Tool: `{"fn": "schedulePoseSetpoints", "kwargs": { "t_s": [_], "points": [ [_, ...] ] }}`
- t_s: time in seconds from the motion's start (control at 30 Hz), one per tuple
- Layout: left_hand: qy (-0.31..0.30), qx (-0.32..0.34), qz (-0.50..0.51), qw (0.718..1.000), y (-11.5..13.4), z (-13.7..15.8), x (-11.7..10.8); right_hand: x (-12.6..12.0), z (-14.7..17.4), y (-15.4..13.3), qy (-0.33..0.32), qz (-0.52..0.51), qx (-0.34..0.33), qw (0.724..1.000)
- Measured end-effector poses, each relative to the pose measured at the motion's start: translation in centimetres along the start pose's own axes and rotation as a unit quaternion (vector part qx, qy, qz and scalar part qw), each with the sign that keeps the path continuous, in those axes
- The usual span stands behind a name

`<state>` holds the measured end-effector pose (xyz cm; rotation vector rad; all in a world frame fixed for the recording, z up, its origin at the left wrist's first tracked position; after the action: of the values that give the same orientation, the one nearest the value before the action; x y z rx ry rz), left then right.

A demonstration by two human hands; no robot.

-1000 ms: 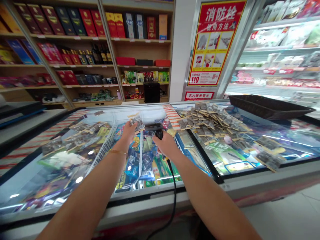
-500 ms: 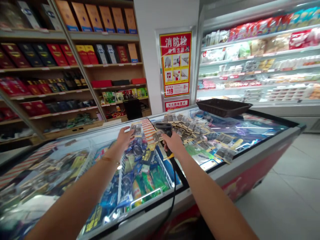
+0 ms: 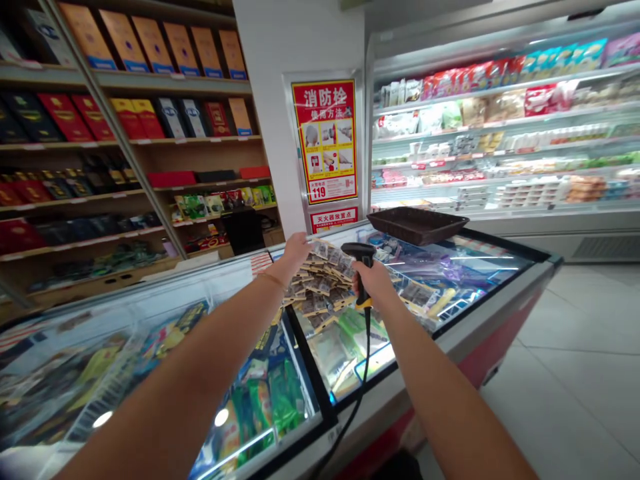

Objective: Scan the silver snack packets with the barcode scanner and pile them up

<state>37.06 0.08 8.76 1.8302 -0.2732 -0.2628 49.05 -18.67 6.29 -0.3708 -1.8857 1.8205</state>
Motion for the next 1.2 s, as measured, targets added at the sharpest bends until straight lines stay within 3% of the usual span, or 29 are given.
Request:
{"fn": "schedulePoseSetpoints", "kwargs": {
  "t_s": [0.17,0.33,0.53,0.73,0.87,0.97,1.1,1.2],
  "points": [
    [-0.02,0.055,-0.042,0.997,-0.6,-0.3,-1.2,0.8,-0.9,0.9,-0.007,-0.007,0.013,1.0],
    [0.008,0.051,-0.031,0.998,-0.9,0.9,-5.5,3.0,0.0,1.0,-0.023,0.012,0.014,1.0],
    [0.085,0.017,-0.034,0.996,-2.5,5.1,-14.7,8.6,2.6,0.9,-0.07,0.013,0.018,0.997],
    [0.179,-0.047,-0.153,0.971,-4.8,11.6,-27.3,17.4,7.1,2.8,-0.143,0.01,0.025,0.989],
    [0.225,-0.065,-0.286,0.929,-5.2,15.9,-36.6,23.1,10.2,4.5,-0.197,0.012,0.034,0.98],
    [0.247,-0.11,-0.429,0.862,-5.1,18.7,-43.2,25.8,11.6,6.2,-0.224,0.013,0.04,0.974],
    [0.249,-0.178,-0.563,0.768,-5.1,21.3,-49.8,26.7,12.0,8.9,-0.244,0.026,0.047,0.968],
    [0.218,-0.229,-0.611,0.726,-5.3,22.3,-52.2,26.0,11.8,10.1,-0.254,0.046,0.041,0.965]
  ]
}}
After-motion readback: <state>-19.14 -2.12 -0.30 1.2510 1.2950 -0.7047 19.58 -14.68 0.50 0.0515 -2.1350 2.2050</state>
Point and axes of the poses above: each hand's wrist, its own z-axis away from the middle knuckle, its own x-axis out of the palm, y = z × x, the point moved 1 cm from there along -z, towards the middle knuckle, and after that the axes turned 8 degrees about -y, right-handed, at the moved point
